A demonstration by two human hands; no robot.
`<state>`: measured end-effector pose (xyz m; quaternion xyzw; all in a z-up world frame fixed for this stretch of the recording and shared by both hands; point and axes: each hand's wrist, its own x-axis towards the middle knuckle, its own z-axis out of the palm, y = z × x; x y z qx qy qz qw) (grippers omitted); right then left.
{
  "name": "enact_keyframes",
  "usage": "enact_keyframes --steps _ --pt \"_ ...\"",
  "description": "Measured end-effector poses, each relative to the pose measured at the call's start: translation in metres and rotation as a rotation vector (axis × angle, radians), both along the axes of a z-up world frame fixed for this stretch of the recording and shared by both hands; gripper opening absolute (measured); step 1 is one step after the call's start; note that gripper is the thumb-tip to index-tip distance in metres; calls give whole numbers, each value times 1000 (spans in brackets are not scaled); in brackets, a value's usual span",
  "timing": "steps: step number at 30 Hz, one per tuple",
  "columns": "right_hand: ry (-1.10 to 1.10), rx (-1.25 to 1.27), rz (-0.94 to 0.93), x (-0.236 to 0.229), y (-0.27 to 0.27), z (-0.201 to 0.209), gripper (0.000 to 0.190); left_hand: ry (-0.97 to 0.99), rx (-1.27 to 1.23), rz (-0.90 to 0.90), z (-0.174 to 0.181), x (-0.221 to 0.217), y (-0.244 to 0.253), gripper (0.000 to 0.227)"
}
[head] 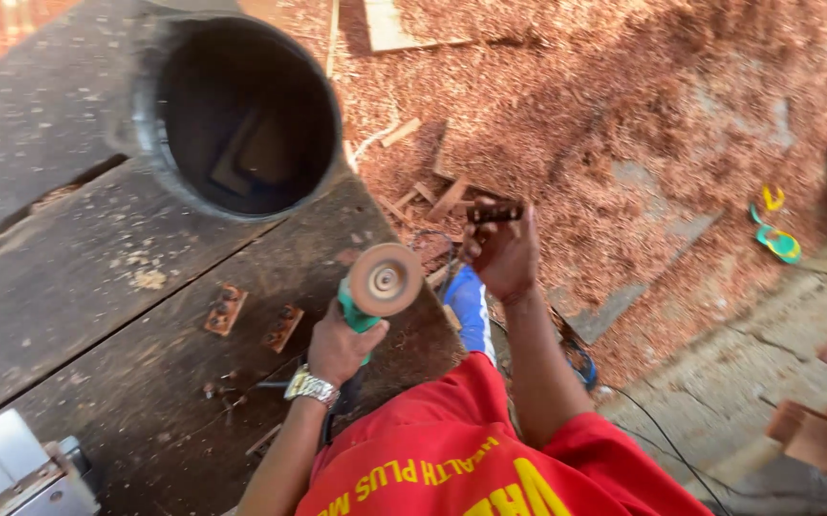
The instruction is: The person holds an angle grinder in one hand and presses small metal plates against its spinning disc, grinding their edges and surfaces. They reposition and flip each plate repeatedly to grind different sides, setting finished plates on the workbench.
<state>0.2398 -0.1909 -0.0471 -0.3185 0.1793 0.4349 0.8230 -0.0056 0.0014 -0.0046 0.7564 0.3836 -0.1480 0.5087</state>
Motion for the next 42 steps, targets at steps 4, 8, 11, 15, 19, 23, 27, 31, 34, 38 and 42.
enact_keyframes --steps 4,8,11,15,19,23,27,31,34,38,42 --pt "-529 -220 265 44 65 53 76 26 18 4 3 2 1 92" --pt "-1326 -620 658 54 149 124 61 62 43 -22 7 3 1 92" --pt "-1865 -744 876 48 206 143 60 52 49 -46 -8 -3 -1 90" --pt "-2352 -844 922 44 258 102 65 -82 63 -29 -23 -10 -1 91" --pt "-2460 -943 1045 38 274 107 63 77 19 -24 0 0 3 94" --pt "-2416 -1105 1413 34 284 115 58 -9 48 -24 -9 -4 2 91" --pt "-2285 -1144 1497 37 289 123 59 -18 20 -2 1 -1 3 86" --pt "-1790 -1085 1316 66 269 150 61 -5 43 -11 1 -1 3 85" --pt "-1156 -636 465 109 220 111 49 -10 24 0 -2 -2 5 89" --pt "-361 -100 -18 114 120 114 64 0 9 4 -1 0 4 96" --pt "-209 35 -106 78 54 104 64 8 51 -34 -5 -3 4 97"
